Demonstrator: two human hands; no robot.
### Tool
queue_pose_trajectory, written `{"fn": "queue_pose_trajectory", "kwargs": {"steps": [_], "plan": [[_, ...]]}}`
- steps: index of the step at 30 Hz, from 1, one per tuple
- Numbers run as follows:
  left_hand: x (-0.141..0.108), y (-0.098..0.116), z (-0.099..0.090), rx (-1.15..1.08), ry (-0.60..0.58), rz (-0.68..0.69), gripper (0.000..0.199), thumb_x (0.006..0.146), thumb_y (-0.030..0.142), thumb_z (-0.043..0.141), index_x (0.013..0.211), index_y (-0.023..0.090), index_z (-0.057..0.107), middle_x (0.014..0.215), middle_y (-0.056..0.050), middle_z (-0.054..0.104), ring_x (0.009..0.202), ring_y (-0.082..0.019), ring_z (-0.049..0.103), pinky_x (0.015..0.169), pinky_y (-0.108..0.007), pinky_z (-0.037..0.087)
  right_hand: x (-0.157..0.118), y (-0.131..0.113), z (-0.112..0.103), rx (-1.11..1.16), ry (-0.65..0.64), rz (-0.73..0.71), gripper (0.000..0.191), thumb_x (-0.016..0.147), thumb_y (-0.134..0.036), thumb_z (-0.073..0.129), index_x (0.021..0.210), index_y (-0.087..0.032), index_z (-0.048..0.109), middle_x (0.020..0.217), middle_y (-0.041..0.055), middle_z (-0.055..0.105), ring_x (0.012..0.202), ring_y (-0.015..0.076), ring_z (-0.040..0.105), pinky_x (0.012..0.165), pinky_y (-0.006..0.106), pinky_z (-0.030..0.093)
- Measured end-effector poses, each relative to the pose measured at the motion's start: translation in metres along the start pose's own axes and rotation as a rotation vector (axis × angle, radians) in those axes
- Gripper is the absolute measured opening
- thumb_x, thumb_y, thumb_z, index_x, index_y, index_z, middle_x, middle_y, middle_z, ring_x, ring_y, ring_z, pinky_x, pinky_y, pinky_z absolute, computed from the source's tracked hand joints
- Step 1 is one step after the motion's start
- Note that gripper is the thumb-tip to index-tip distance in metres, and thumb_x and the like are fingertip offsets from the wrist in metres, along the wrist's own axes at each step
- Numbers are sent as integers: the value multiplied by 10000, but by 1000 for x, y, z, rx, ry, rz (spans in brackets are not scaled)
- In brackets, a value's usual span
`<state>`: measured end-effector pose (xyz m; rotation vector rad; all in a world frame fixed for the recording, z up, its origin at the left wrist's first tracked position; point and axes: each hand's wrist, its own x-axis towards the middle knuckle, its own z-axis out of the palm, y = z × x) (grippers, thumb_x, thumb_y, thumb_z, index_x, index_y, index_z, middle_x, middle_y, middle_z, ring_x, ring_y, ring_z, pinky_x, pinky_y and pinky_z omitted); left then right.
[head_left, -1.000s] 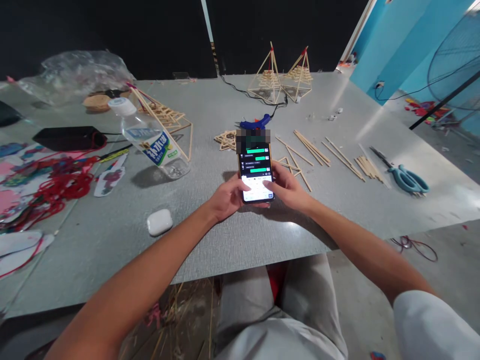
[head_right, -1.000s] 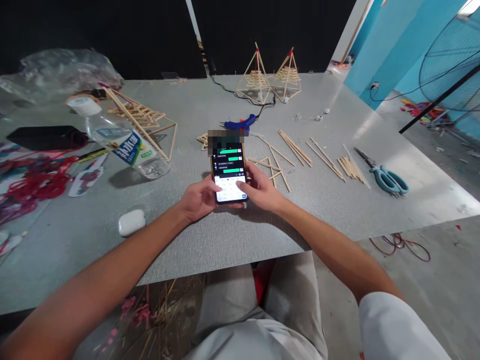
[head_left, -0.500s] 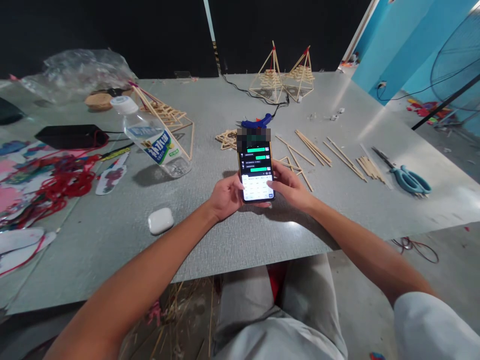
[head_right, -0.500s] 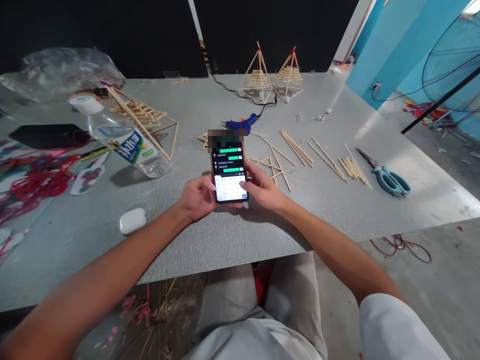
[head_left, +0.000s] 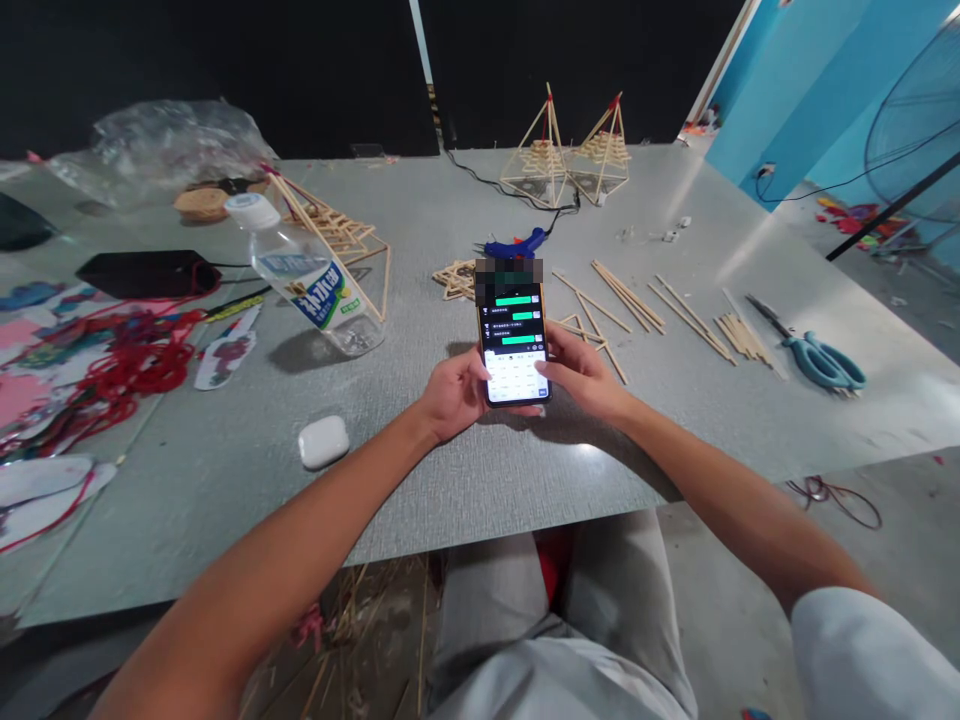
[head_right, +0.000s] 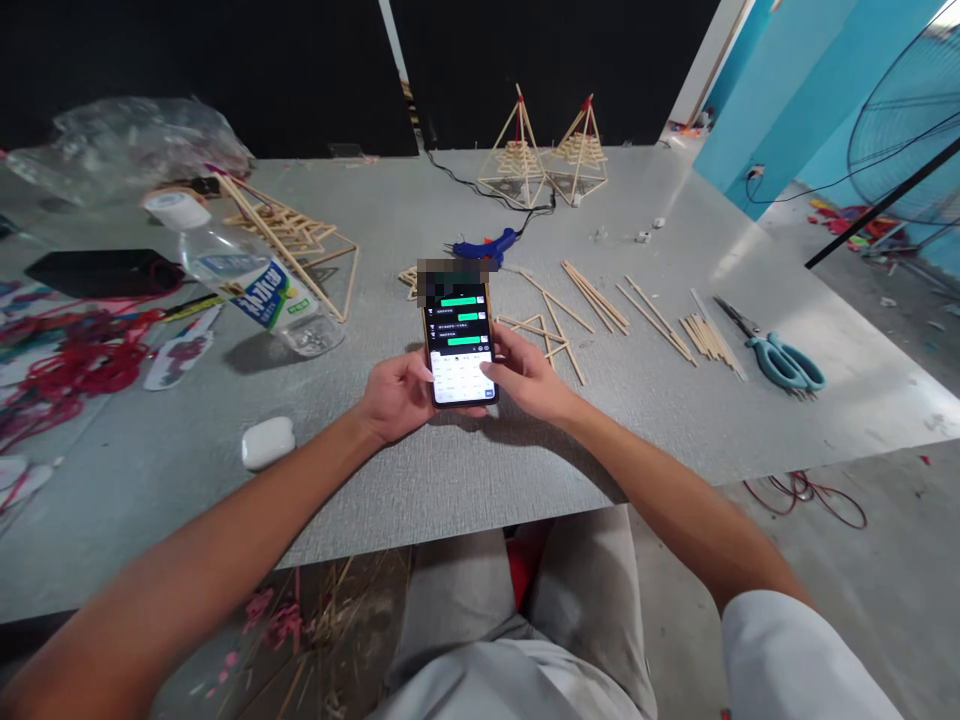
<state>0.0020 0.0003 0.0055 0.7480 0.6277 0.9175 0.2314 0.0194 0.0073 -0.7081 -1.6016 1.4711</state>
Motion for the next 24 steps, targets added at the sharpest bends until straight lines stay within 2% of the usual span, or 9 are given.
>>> {"fn": "queue_pose_trajectory", "kwargs": {"steps": [3, 12, 16, 20, 24], "plan": [[0, 0, -1, -3, 13, -4, 782, 667, 223, 723, 1449, 218, 724, 1521, -157, 799, 1444, -491, 739, 1136, -813, 655, 0, 0, 0, 12, 0, -1, 460, 979, -468, 852, 1415, -354, 759, 1371, 85, 821, 1329, 333, 768, 1207, 579, 646], [1, -3, -6, -8, -44, 7, 731, 719, 211, 701, 1449, 234, 725, 1542, -141, 792, 1467, -476, 730, 1163, -803, 648, 0, -2, 1, -14, 31, 21, 468, 945, -476, 857, 1382, -333, 771, 1351, 70, 841, 1310, 337, 769, 1199, 574, 656], [1, -3, -3, -4, -18, 2, 754, 698, 208, 711, 1451, 236, 718, 1547, -143, 788, 1467, -479, 728, 1144, -800, 659, -1, -3, 0, -1, 17, 6, 445, 957, -437, 839, 1382, -325, 774, 1335, 75, 833, 1291, 325, 777, 1175, 555, 663], [0, -3, -3, 0, -10, 12, 755, 705, 210, 712, 1459, 231, 714, 1546, -148, 787, 1473, -482, 723, 1143, -802, 659, -1, -4, 0, -1, 21, 18, 463, 958, -472, 855, 1391, -333, 766, 1357, 81, 837, 1306, 343, 767, 1196, 590, 657], [0, -4, -6, 6, -30, 20, 666, 725, 207, 706, 1391, 222, 731, 1515, -141, 799, 1481, -473, 719, 1177, -804, 637, -1, -3, 0, -6, 18, 17, 477, 967, -485, 859, 1401, -322, 745, 1366, 88, 826, 1306, 338, 765, 1197, 592, 654]]}}
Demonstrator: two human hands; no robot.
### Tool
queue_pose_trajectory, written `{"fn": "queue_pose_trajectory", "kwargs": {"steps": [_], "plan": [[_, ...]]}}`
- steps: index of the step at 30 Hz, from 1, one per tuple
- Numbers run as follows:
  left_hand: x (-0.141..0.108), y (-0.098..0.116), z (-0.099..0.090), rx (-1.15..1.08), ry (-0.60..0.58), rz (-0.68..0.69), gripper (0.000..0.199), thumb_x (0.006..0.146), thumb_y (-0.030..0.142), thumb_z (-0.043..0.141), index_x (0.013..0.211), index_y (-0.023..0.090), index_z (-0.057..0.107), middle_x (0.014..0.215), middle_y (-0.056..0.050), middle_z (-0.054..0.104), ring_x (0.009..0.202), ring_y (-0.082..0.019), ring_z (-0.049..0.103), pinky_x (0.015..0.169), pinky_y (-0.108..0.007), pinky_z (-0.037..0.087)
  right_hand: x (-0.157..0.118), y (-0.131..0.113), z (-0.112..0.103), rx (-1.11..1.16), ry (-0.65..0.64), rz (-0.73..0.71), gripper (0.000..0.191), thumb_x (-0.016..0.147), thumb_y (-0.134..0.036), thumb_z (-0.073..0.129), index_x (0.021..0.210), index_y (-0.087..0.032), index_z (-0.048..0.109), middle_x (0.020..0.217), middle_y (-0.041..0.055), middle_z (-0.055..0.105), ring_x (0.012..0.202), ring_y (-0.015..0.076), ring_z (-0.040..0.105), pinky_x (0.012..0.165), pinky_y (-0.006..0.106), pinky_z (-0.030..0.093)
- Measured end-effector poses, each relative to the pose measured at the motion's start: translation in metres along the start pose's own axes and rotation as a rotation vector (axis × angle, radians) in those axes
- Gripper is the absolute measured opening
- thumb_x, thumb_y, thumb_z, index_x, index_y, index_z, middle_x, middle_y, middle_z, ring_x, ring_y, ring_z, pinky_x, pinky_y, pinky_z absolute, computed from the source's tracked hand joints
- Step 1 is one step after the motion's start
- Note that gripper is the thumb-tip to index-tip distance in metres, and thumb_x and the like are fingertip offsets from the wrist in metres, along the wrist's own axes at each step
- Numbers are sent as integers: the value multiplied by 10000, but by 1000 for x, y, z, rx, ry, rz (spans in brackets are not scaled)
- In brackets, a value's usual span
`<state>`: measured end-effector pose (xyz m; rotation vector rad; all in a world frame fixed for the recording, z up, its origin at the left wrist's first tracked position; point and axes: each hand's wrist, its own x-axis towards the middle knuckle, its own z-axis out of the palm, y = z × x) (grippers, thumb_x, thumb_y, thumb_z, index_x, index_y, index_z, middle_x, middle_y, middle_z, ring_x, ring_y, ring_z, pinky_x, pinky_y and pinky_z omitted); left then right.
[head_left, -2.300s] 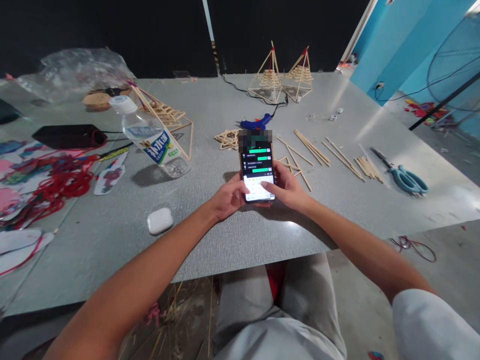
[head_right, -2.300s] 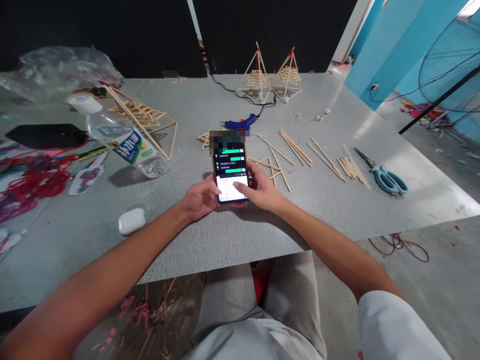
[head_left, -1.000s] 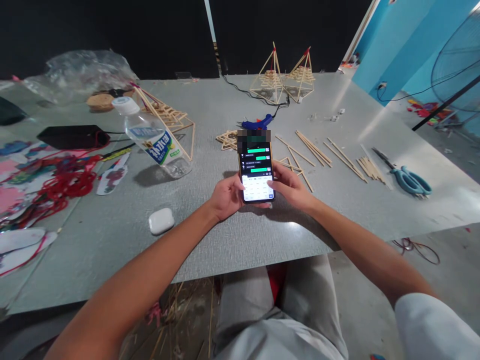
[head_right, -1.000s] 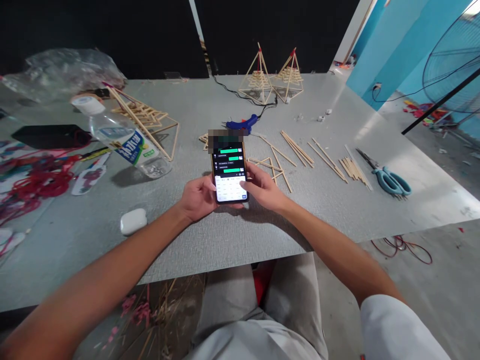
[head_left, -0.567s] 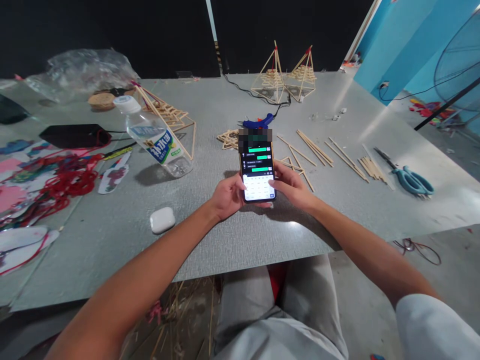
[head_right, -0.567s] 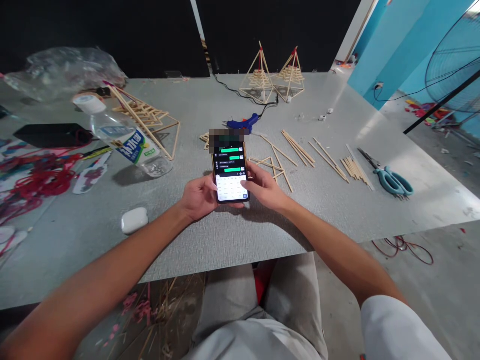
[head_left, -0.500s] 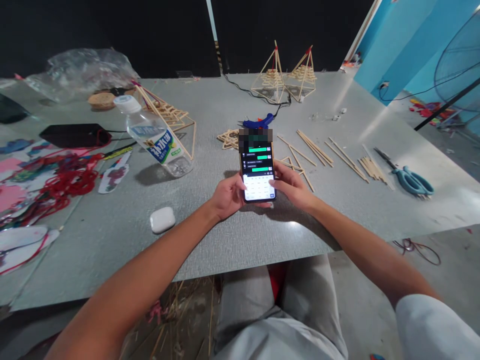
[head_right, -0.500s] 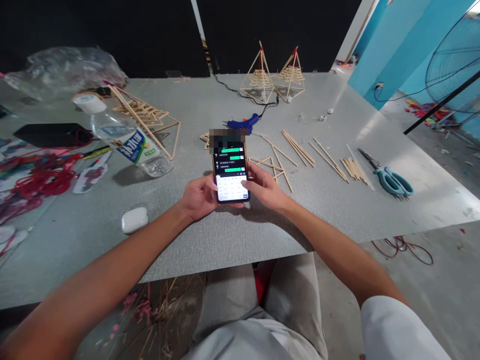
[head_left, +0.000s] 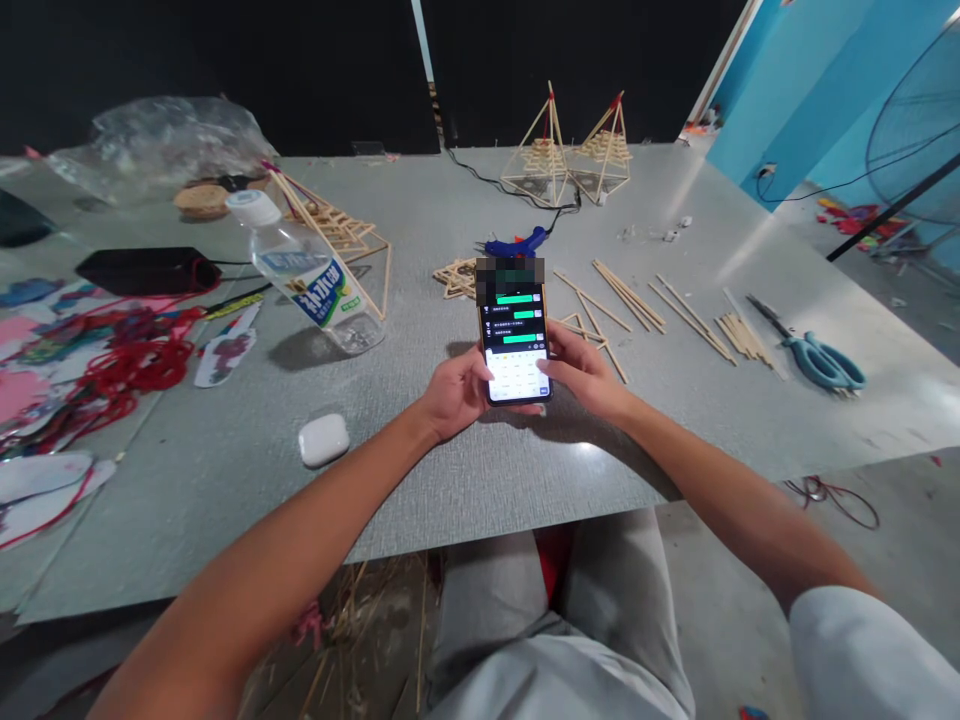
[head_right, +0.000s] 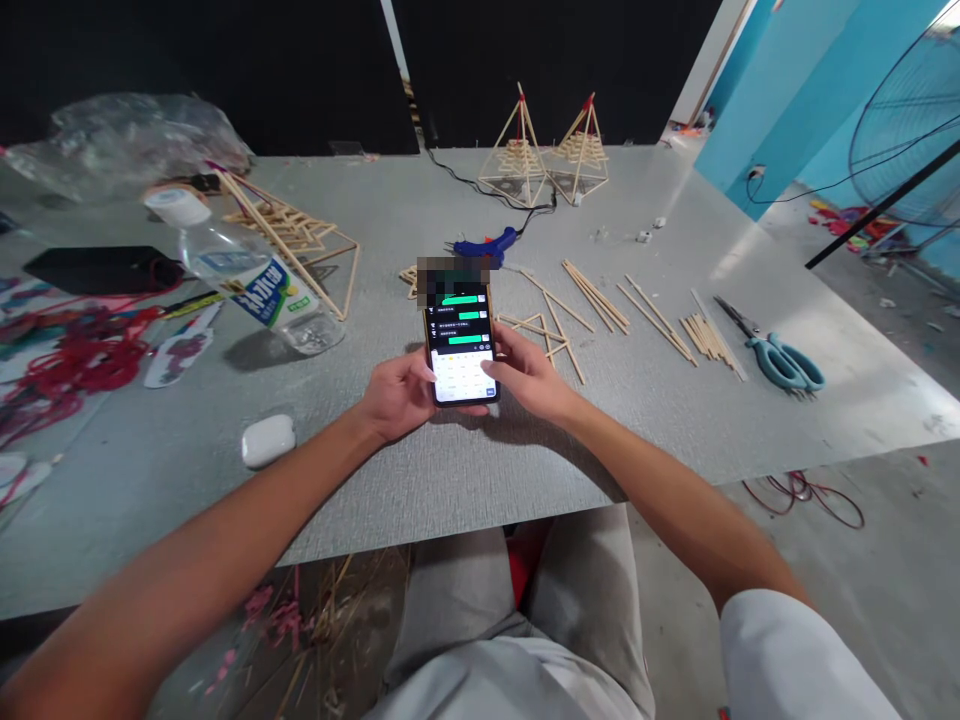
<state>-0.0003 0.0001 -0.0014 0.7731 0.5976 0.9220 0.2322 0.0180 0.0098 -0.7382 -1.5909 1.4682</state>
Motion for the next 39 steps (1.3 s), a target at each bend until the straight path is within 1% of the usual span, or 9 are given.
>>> {"fn": "queue_pose_trajectory", "kwargs": {"steps": [5, 10, 15, 19, 21, 25, 30, 35, 39], "plan": [[-1, -3, 3, 18, 3, 7, 658, 723, 184, 735, 1379, 243, 721, 1514, -123, 794, 1470, -460, 717, 1204, -817, 613, 3, 12, 3, -26, 35, -2, 554, 956, -586, 895, 1395, -323, 683, 1305, 103, 797, 1229, 333, 763, 1102, 574, 680], [-2, -3, 10, 82, 53, -2, 674, 714, 175, 819, 1371, 260, 694, 1499, -115, 790, 1425, -444, 727, 1155, -809, 649, 4, 19, 8, -28, 70, 12, 713, 893, -677, 947, 1404, -312, 608, 1250, 100, 784, 1163, 318, 769, 1051, 542, 697], [-3, 1, 12, 92, 88, -5, 612, 744, 207, 841, 1340, 257, 706, 1478, -128, 781, 1424, -473, 726, 1088, -814, 682, 1, 13, 4, -40, -29, -12, 743, 894, -661, 957, 1459, -320, 616, 1320, 111, 784, 1250, 340, 770, 1107, 552, 682], [-3, 2, 12, 104, 97, -9, 720, 745, 176, 857, 1440, 272, 696, 1501, -129, 783, 1437, -453, 728, 1111, -783, 686, 0, 11, 1, -30, -73, -12, 800, 890, -583, 981, 1533, -311, 592, 1430, 127, 761, 1304, 334, 768, 1179, 538, 654], [-2, 1, 10, 83, 88, -14, 706, 748, 181, 828, 1438, 263, 700, 1496, -130, 792, 1445, -453, 727, 1127, -784, 678, 1, 11, 1, -22, -79, -5, 779, 894, -558, 979, 1525, -311, 594, 1435, 129, 755, 1308, 333, 767, 1191, 536, 646], [0, 1, 3, 2, 33, -17, 657, 709, 189, 745, 1365, 221, 741, 1495, -138, 806, 1467, -468, 722, 1181, -800, 638, 4, 14, 0, -26, -19, 5, 636, 950, -657, 888, 1433, -321, 647, 1330, 111, 776, 1255, 336, 752, 1112, 548, 669], [2, 3, -1, -79, -52, -11, 699, 678, 204, 683, 1370, 187, 781, 1495, -161, 816, 1456, -476, 737, 1204, -800, 612, 4, 15, -1, -16, -48, -5, 712, 936, -655, 913, 1487, -308, 623, 1306, 111, 782, 1215, 331, 762, 1097, 539, 675], [4, 4, 2, -83, -43, -16, 712, 665, 231, 675, 1366, 188, 793, 1502, -169, 810, 1438, -489, 747, 1172, -795, 628, 3, 12, -3, 6, -55, -11, 613, 935, -577, 900, 1451, -344, 667, 1316, 105, 768, 1269, 366, 739, 1139, 598, 651], [3, 4, 2, -59, -33, -19, 649, 686, 246, 709, 1328, 188, 781, 1517, -174, 798, 1450, -501, 733, 1165, -814, 627, 2, 10, -4, -6, -41, -1, 573, 923, -531, 879, 1430, -342, 687, 1305, 104, 771, 1272, 375, 726, 1152, 620, 635]]}}
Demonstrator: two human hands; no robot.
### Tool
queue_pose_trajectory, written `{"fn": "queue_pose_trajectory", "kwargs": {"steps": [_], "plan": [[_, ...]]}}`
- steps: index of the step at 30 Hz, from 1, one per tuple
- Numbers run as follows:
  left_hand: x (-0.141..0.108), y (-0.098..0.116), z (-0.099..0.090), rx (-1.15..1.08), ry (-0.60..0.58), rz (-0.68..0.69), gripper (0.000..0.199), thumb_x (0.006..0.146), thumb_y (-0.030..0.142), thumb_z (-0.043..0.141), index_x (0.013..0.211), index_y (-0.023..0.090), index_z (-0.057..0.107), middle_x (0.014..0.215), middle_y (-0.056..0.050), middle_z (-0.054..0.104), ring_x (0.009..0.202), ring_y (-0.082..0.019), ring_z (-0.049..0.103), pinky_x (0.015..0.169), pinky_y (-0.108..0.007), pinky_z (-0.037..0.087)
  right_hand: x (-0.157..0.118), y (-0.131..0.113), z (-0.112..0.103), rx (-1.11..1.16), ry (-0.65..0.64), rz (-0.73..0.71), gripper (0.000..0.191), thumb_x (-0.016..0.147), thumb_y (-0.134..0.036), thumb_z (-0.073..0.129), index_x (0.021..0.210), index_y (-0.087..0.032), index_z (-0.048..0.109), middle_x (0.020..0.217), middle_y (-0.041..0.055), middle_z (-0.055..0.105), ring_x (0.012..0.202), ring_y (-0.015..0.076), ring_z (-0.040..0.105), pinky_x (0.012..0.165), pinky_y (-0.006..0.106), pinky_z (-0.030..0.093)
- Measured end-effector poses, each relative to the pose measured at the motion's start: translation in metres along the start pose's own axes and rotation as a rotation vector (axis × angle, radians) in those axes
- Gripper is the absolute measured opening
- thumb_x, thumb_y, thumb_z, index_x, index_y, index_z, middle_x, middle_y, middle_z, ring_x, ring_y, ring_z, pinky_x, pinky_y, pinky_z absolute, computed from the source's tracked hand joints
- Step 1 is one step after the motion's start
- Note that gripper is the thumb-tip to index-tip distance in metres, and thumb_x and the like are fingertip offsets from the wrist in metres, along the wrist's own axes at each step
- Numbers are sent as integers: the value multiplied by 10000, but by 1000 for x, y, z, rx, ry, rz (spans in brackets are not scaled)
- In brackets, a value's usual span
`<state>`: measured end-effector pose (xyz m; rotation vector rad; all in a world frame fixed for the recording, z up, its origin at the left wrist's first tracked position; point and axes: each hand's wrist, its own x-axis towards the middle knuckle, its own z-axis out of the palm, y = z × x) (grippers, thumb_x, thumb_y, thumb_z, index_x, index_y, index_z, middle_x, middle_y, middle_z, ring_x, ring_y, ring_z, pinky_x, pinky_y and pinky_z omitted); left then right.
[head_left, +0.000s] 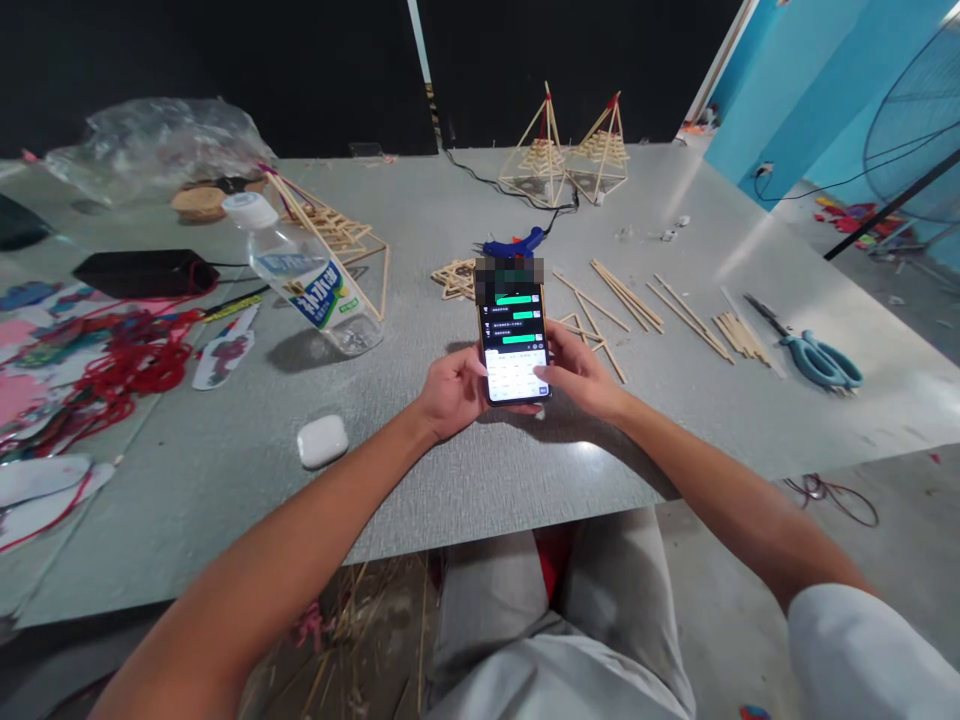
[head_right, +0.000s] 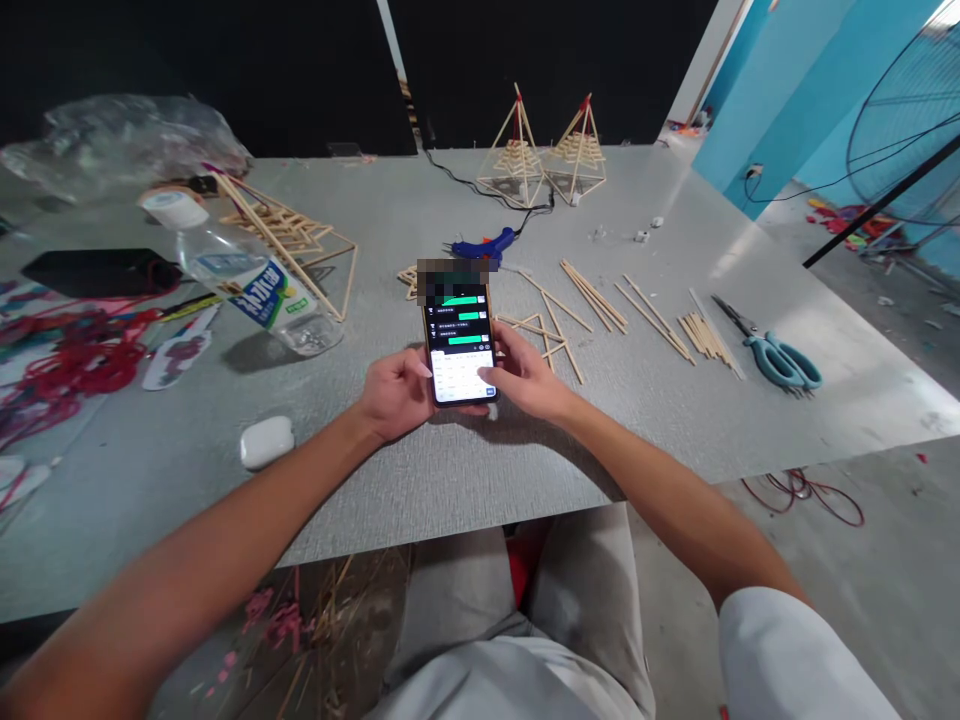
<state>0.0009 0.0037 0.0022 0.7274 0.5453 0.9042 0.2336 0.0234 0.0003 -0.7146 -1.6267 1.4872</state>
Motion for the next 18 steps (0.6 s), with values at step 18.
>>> {"fn": "queue_pose_trajectory", "kwargs": {"steps": [18], "plan": [[1, -2, -4, 22, -28, 1, 687, 759, 272, 721, 1440, 191, 752, 1513, -174, 802, 1474, -490, 723, 1192, -801, 617, 0, -2, 0, 4, -8, -27, 556, 913, -484, 869, 1407, -327, 669, 1293, 92, 783, 1238, 340, 742, 1099, 562, 661]]}}
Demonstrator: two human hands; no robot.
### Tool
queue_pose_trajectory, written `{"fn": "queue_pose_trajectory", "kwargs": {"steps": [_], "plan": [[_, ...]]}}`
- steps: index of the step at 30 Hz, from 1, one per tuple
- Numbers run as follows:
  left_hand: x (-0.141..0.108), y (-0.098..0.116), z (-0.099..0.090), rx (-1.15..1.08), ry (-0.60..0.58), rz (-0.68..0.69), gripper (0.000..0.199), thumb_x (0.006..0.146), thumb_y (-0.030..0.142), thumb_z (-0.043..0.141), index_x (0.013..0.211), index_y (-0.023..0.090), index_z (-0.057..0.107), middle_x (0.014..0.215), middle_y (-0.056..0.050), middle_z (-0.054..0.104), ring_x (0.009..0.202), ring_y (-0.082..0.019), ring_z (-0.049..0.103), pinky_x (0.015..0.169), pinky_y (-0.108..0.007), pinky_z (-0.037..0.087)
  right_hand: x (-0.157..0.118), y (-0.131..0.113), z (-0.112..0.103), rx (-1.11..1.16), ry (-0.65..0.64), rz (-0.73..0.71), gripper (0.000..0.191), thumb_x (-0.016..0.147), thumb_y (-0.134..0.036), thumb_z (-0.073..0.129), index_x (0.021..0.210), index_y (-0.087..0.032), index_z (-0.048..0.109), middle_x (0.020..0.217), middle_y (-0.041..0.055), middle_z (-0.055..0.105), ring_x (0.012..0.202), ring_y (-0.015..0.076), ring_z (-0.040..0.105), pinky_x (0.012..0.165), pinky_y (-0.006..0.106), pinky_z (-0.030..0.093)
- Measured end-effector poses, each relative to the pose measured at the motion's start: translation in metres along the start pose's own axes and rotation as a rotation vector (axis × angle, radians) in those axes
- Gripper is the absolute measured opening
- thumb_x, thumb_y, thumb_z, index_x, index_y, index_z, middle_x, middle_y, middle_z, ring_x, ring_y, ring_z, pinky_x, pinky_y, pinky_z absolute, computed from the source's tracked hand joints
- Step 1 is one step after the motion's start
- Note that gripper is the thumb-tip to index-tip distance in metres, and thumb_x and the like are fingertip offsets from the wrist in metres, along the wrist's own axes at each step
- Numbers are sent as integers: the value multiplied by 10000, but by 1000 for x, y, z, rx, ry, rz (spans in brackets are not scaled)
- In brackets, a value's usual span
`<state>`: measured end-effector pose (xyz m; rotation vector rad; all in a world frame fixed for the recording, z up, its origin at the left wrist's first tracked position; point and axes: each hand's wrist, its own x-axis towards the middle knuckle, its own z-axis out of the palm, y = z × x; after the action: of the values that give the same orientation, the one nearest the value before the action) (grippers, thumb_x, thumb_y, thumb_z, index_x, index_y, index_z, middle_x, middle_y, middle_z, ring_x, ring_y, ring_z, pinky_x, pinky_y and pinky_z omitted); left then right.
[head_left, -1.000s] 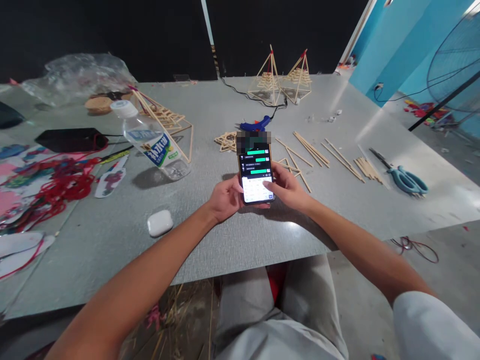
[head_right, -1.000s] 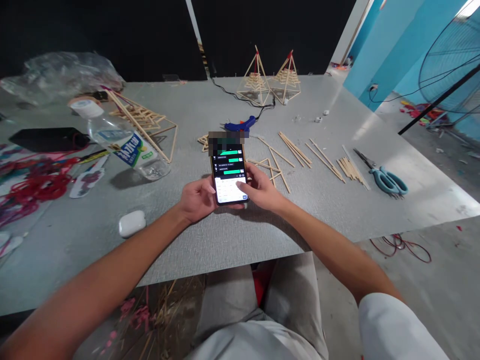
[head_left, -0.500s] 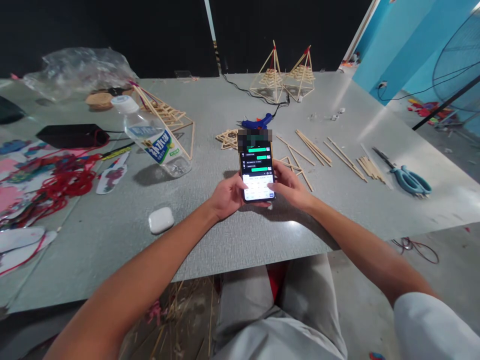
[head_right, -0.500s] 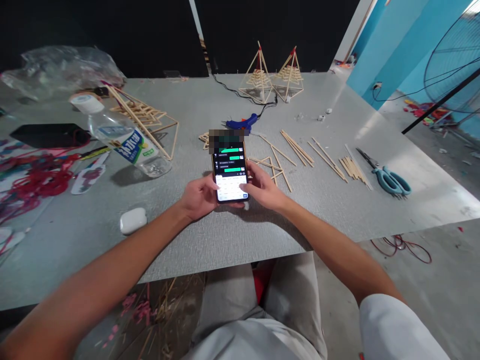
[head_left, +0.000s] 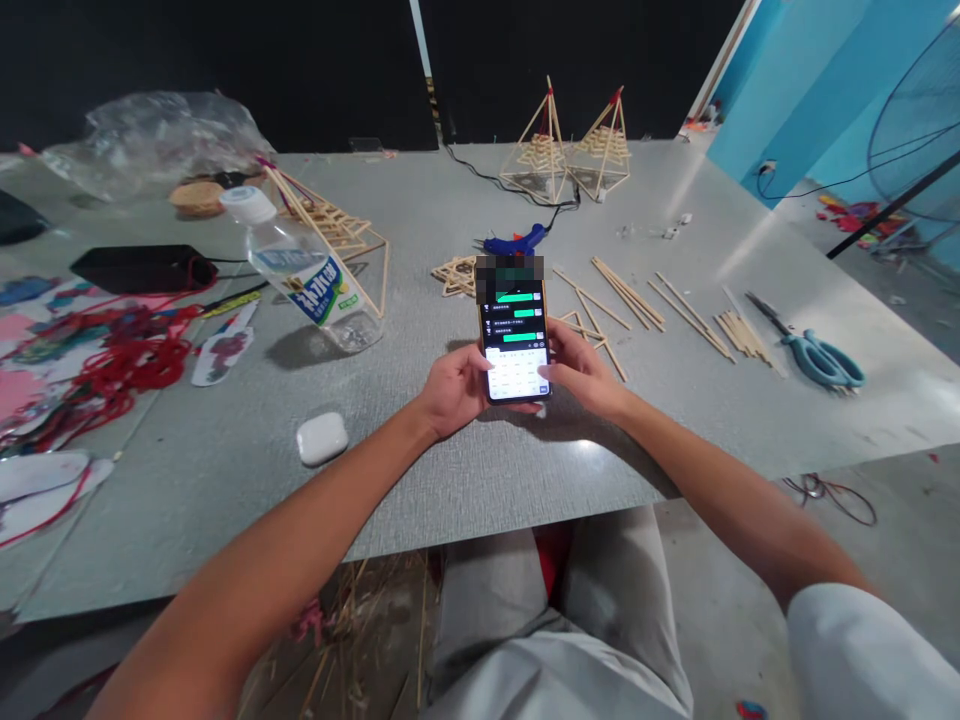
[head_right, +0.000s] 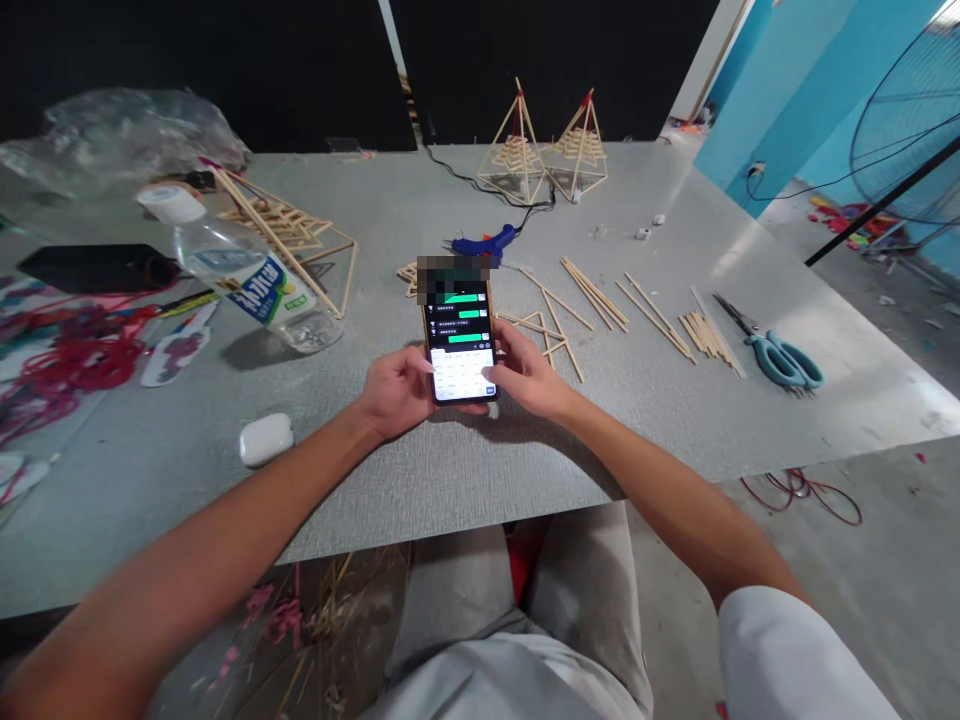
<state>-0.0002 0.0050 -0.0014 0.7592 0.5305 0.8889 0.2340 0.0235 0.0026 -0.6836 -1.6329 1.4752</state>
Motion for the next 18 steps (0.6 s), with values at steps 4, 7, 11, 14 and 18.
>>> {"fn": "queue_pose_trajectory", "kwargs": {"steps": [4, 7, 11, 14, 18], "plan": [[1, -1, 2, 38, 28, -39, 630, 863, 351, 724, 1462, 157, 740, 1498, -213, 803, 1465, -495, 726, 1188, -804, 617, 0, 1, 1, 19, 4, 3, 582, 902, -498, 889, 1409, -329, 660, 1306, 87, 786, 1252, 340, 749, 1113, 561, 665], [0, 0, 4, 45, 51, -48, 600, 861, 374, 734, 1413, 140, 752, 1496, -227, 800, 1473, -511, 715, 1189, -827, 609, 0, 3, 1, 9, -10, 6, 617, 915, -538, 907, 1428, -316, 645, 1306, 93, 782, 1234, 332, 756, 1105, 550, 676], [-4, 1, 8, 36, 81, -14, 597, 770, 273, 740, 1360, 178, 749, 1508, -179, 801, 1505, -499, 690, 1204, -850, 593, 0, 6, 1, -5, -42, -2, 728, 913, -555, 956, 1495, -309, 594, 1387, 109, 771, 1256, 317, 766, 1121, 527, 680], [-5, 1, 10, 44, 97, 1, 615, 730, 198, 727, 1346, 205, 727, 1530, -146, 789, 1516, -494, 681, 1197, -867, 591, 1, 8, 1, -12, -24, -12, 696, 938, -574, 940, 1482, -311, 596, 1360, 98, 778, 1251, 309, 767, 1089, 509, 687], [-6, -1, 11, 56, 103, 8, 661, 710, 153, 728, 1366, 229, 701, 1519, -128, 787, 1504, -488, 690, 1197, -860, 599, 1, 6, 2, -11, 10, -2, 603, 947, -580, 920, 1415, -322, 642, 1333, 89, 780, 1278, 322, 757, 1109, 527, 675]]}}
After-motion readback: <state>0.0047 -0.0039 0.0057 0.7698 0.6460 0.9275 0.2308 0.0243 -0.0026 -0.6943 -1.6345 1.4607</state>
